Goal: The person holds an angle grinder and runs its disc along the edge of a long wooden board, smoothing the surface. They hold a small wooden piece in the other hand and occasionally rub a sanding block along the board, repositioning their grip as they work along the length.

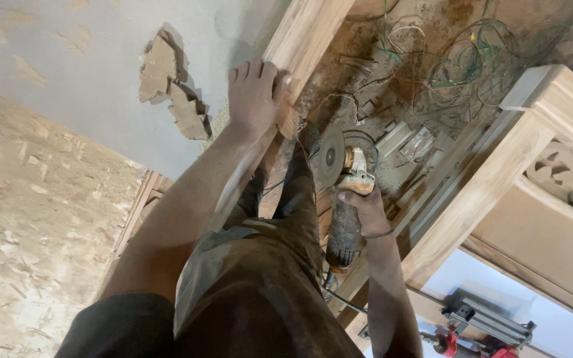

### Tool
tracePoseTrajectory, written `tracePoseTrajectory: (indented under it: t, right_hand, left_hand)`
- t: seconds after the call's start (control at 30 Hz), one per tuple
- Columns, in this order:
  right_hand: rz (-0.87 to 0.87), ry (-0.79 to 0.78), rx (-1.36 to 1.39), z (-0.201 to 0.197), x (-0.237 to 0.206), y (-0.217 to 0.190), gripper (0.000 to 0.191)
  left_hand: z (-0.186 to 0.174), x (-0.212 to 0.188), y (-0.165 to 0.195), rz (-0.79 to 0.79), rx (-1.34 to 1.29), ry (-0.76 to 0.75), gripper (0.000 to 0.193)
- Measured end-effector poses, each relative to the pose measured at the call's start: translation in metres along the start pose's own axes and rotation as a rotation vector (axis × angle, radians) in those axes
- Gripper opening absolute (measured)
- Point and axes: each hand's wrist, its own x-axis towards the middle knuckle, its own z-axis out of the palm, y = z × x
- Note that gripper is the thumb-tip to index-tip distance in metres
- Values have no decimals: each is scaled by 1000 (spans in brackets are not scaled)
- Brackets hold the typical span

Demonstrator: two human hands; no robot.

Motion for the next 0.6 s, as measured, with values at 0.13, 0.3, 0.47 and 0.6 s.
tracePoseTrajectory:
  t: [0.13,0.3,0.47,0.6]
  right_hand:
    - [19,-43,-60,-5,14,1,53]
    - [24,-184,-187,-9,41,5,47]
    - [26,-221,-165,-6,50,-2,55]
    - [81,-184,-64,-2,37,-17,54]
  left_hand:
    - [12,-1,6,-39,-92,36,24]
    - [21,-2,0,26,-152,88,19]
    - [23,-4,-2,22,-169,65,18]
    - [14,-1,1,-8,-64,8,26]
